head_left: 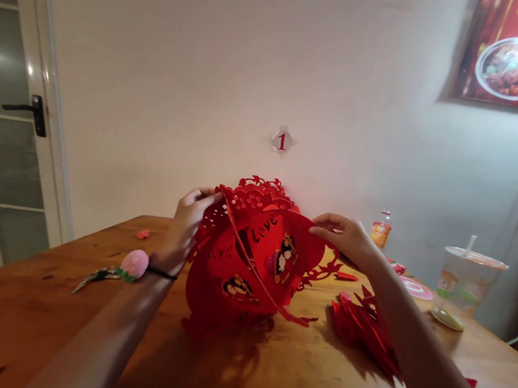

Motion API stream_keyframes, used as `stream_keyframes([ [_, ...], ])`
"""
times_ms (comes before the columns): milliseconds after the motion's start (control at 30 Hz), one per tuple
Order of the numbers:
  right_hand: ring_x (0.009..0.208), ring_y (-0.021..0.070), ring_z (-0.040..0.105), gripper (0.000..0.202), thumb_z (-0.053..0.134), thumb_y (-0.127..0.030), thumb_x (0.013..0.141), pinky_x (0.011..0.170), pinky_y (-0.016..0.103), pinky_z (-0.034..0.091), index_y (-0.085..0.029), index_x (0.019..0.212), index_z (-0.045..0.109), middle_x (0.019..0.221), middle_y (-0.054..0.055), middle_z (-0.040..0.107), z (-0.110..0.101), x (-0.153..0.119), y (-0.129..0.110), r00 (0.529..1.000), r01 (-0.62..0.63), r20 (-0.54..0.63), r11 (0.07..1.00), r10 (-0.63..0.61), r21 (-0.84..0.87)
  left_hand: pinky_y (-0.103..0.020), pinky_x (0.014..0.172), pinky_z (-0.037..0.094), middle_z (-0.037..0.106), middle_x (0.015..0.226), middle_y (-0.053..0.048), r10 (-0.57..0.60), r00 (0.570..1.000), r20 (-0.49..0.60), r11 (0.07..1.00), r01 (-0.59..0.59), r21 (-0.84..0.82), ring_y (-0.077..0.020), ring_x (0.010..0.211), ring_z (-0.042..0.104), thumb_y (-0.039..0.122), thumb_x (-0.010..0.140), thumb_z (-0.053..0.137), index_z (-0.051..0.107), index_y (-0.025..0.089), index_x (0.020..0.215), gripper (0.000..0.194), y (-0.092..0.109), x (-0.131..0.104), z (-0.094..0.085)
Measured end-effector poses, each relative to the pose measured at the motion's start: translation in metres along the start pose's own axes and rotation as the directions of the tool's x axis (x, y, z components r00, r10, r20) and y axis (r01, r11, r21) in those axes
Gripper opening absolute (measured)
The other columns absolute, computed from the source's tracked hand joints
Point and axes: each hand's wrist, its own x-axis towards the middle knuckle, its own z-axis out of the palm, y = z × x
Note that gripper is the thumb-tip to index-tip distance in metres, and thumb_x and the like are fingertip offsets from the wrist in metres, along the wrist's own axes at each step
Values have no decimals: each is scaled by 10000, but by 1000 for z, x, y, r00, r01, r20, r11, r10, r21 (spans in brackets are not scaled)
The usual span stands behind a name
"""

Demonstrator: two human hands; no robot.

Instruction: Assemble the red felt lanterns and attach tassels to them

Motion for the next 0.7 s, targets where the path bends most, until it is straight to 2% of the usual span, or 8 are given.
stream_keyframes([
  [100, 626, 137, 536, 258, 636, -444, 677, 592, 275, 433, -207, 775, 662, 682, 10, 622, 1, 0, 1, 1000, 16, 5, 999, -16, -35, -196, 517, 438, 612, 626, 26, 15, 1000, 16, 1000, -15, -28, -105, 544, 586, 233, 538, 760, 599, 149, 753, 281, 5, -2, 2],
  [233, 565, 120, 486, 245, 620, -445, 683, 544, 268, 394, -210, 742, 655, 632, -3, 587, 0, -1, -4, 998, 10, -56, 994, -17, -111, -199, 525, 447, 608, 646, 35, 64, 997, 37, 997, -62, -54, -95, 543, 577, 202, 538, 756, 603, 158, 748, 264, 9, -1, 3],
  [367, 586, 128, 524, 209, 619, -401, 677, 549, 265, 400, -198, 726, 639, 651, 7, 615, 0, -2, -8, 998, 14, -63, 993, -21, -116, -183, 546, 445, 574, 621, 46, 161, 987, 15, 987, -160, -30, -81, 568, 562, 199, 571, 729, 587, 160, 733, 218, 14, -3, 7],
  [433, 605, 138, 555, 197, 613, -381, 680, 547, 260, 408, -195, 739, 632, 661, 11, 630, 2, -1, -6, 1000, 4, -31, 995, -7, -103, -182, 570, 449, 574, 638, 45, 259, 966, 20, 963, -259, 68, -79, 593, 558, 209, 601, 714, 579, 167, 751, 207, 20, -11, 11],
  [500, 601, 145, 574, 193, 611, -368, 681, 529, 252, 407, -195, 765, 629, 646, 7, 629, 4, 0, -1, 1000, -20, 0, 994, 20, -111, -186, 589, 452, 593, 684, 35, 385, 920, 74, 888, -391, 242, -84, 631, 561, 226, 641, 696, 581, 179, 790, 194, 29, -23, 17],
  [567, 599, 147, 588, 172, 606, -338, 685, 524, 244, 408, -202, 788, 628, 638, -4, 627, 7, 2, 6, 999, -29, 34, 990, 34, -140, -193, 599, 456, 616, 749, 20, 471, 867, 162, 759, -492, 426, -96, 679, 577, 248, 694, 665, 590, 191, 832, 167, 39, -38, 22],
  [700, 625, 137, 593, 82, 564, -261, 719, 584, 245, 418, -220, 765, 619, 718, -13, 652, 13, 4, 17, 996, 50, 88, 962, -27, -270, -202, 623, 473, 642, 786, 19, 507, 787, 353, 531, -607, 591, -104, 704, 599, 266, 755, 617, 610, 211, 831, 94, 50, -60, 29],
])
